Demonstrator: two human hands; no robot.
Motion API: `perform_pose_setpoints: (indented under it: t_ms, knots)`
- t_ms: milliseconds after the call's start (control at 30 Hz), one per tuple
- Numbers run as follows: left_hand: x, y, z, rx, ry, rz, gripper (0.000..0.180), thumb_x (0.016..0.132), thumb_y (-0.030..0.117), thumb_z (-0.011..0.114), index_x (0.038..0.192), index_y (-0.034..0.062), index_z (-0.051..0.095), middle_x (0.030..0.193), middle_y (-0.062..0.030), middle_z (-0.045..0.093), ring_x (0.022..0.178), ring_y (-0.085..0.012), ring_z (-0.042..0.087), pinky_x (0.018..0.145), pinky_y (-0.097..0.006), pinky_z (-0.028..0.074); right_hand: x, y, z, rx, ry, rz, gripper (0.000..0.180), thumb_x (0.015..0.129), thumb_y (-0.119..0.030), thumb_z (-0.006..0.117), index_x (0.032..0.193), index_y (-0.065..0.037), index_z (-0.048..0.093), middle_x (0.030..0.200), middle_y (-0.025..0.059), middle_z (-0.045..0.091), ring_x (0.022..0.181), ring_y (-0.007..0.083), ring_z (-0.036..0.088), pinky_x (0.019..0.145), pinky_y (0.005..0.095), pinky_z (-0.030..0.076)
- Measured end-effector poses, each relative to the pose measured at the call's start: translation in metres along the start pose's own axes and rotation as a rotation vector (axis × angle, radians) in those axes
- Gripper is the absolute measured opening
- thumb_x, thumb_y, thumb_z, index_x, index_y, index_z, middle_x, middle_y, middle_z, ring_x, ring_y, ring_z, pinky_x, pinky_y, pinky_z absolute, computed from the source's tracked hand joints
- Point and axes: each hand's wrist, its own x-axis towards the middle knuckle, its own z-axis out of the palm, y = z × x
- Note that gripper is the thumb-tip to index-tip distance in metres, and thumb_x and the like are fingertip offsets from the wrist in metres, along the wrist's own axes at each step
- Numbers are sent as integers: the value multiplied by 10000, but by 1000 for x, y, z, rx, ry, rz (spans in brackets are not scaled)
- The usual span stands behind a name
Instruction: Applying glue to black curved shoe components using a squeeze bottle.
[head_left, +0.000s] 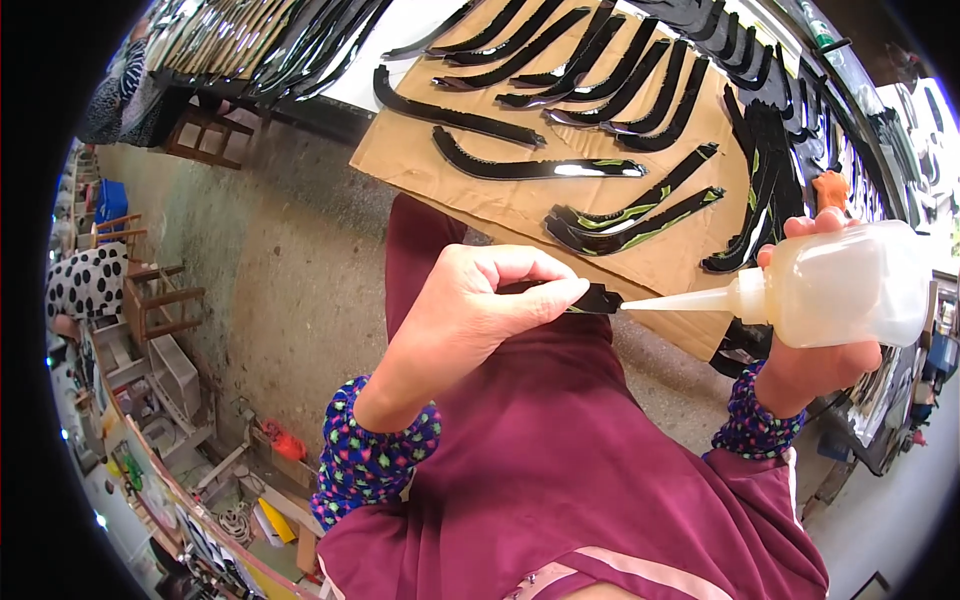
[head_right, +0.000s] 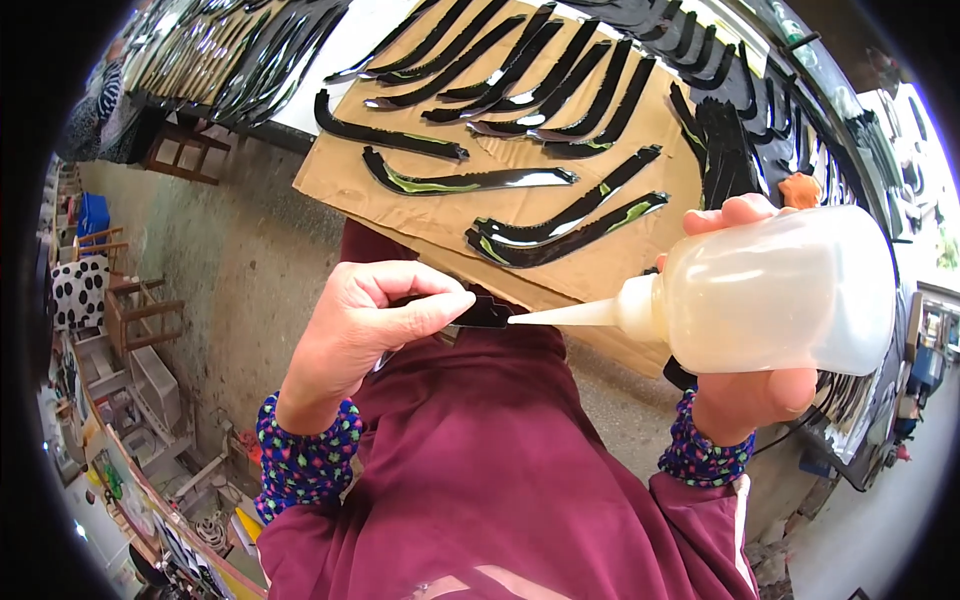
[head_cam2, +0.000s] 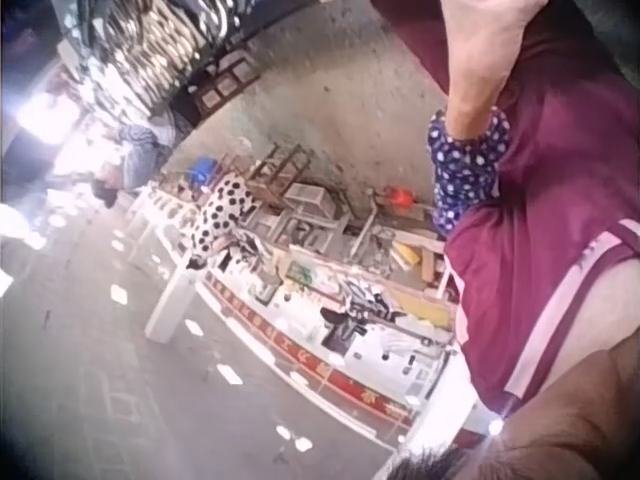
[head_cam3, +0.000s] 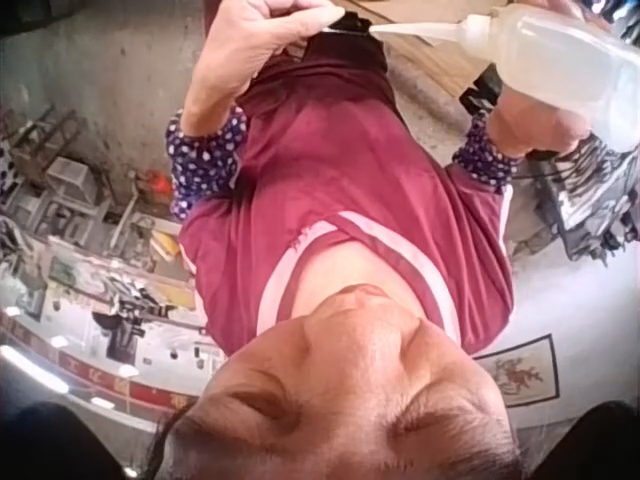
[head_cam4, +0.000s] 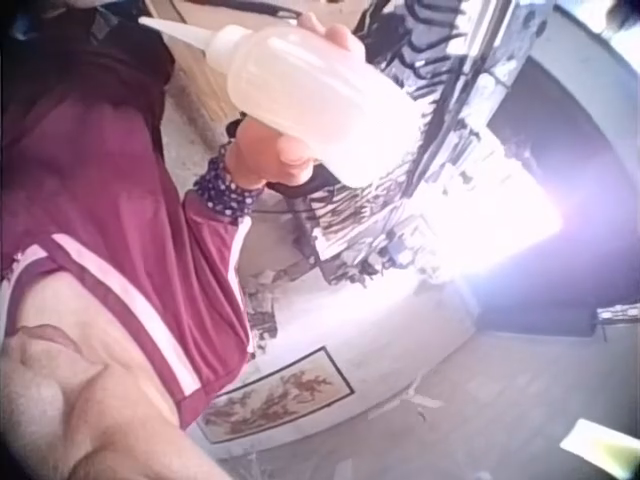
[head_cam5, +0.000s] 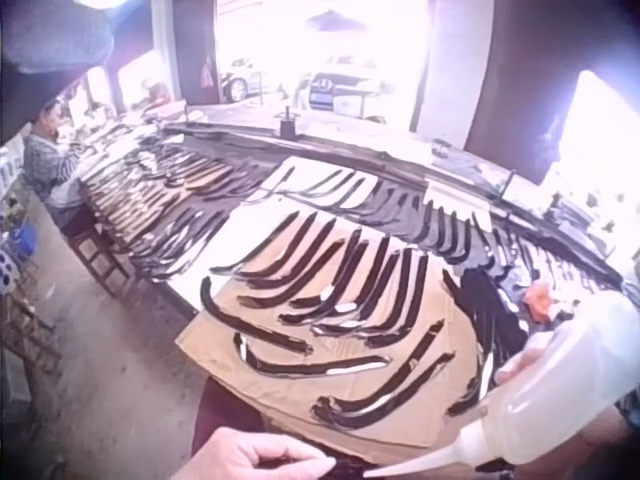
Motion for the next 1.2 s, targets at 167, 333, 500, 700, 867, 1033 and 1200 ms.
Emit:
perform_pose_setpoints:
  t_ms: [167,333,500,700,867,1033,1200]
  knots:
    - [2,-5,2,-17,-3,49,123,782,73,627,854,-26,643,698,16,590,604,-5,480,531,-134,369,1,2,2,-9,-2,-23,985,578,-568,714,1279,-15,299,1246,167,410,1099,336,434,823,487,431]
    - [5,0,4,-38,-39,-7,128,783,67,625,858,-35,644,722,13,594,637,-11,490,564,-142,388,1,4,2,-32,20,-17,982,571,-559,723,1274,-14,305,1246,170,405,1102,337,429,820,483,436]
    - [8,-3,6,-20,-49,-11,129,785,66,625,861,-36,643,734,12,595,647,-13,494,573,-145,395,-4,10,-9,0,60,-47,978,564,-546,734,1268,-12,315,1238,170,409,1102,340,425,825,484,435]
    - [11,-6,7,-31,-50,-11,128,786,57,623,869,-40,640,737,8,599,650,-16,499,576,-146,398,-3,11,-13,49,14,-49,963,577,-531,734,1267,-8,310,1230,163,396,1108,342,413,826,490,432]
    - [11,-3,8,-50,-69,-31,136,786,63,623,872,-41,640,741,5,602,656,-16,504,580,-146,401,-2,11,-14,52,-20,-51,973,573,-537,734,1270,-12,304,1222,157,405,1111,333,411,831,491,426]
    - [12,-8,6,-43,-54,-15,138,786,70,625,869,-38,643,735,9,600,647,-14,498,576,-144,396,11,22,-20,310,-410,-213,972,573,-532,739,1268,-8,305,1241,165,399,1122,335,409,835,488,427]
    - [12,-1,9,-32,-68,-60,130,782,72,629,859,-31,650,732,11,601,648,-13,495,576,-145,395,2,8,-1,-50,140,-61,1089,535,-597,727,1303,-20,213,1210,182,429,1070,325,477,787,437,499]
